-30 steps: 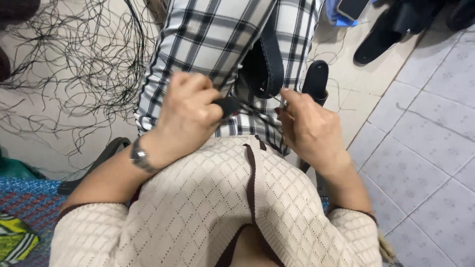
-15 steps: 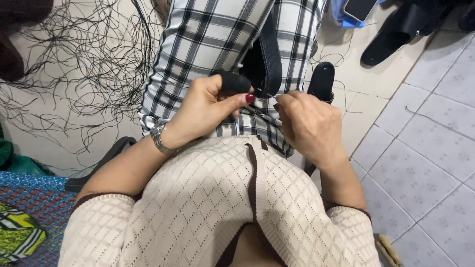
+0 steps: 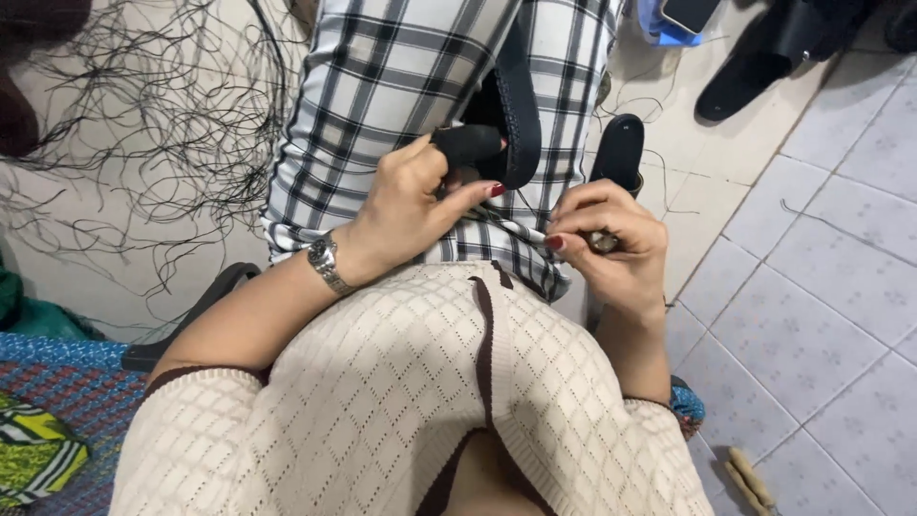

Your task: Hand-sewing the sole of a shoe using a cobbler's hook and thread.

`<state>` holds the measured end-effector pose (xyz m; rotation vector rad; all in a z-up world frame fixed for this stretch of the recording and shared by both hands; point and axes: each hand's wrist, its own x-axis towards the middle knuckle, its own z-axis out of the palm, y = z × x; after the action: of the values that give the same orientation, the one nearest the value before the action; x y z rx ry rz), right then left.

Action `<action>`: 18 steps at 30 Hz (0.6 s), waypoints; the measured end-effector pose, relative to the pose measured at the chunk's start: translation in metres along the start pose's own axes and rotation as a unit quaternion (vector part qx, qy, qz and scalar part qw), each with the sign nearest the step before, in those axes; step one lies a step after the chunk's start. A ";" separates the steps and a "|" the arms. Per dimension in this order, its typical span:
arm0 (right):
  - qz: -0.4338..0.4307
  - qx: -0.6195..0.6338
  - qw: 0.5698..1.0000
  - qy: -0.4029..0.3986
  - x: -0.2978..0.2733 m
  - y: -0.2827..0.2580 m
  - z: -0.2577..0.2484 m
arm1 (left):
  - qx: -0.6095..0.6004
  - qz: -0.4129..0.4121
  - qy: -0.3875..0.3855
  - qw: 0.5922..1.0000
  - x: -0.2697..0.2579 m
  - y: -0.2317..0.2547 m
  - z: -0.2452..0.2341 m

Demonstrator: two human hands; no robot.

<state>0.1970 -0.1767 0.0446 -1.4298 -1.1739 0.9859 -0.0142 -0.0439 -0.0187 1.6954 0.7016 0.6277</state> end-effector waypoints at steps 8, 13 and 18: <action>0.047 0.061 0.996 -0.046 -0.013 0.048 -0.031 | -0.020 0.022 -0.025 0.999 -0.002 -0.019 0.019; 0.078 0.007 0.990 -0.119 0.022 0.001 -0.017 | -0.025 -0.008 -0.049 0.998 0.002 0.010 -0.001; -0.105 -0.077 0.991 -0.026 0.023 0.007 0.041 | -0.153 -0.120 -0.017 0.981 0.007 0.044 -0.017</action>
<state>0.1632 -0.1459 0.0305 -1.3734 -1.4329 0.8040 -0.0165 -0.0359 0.0284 1.3115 0.7317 0.5066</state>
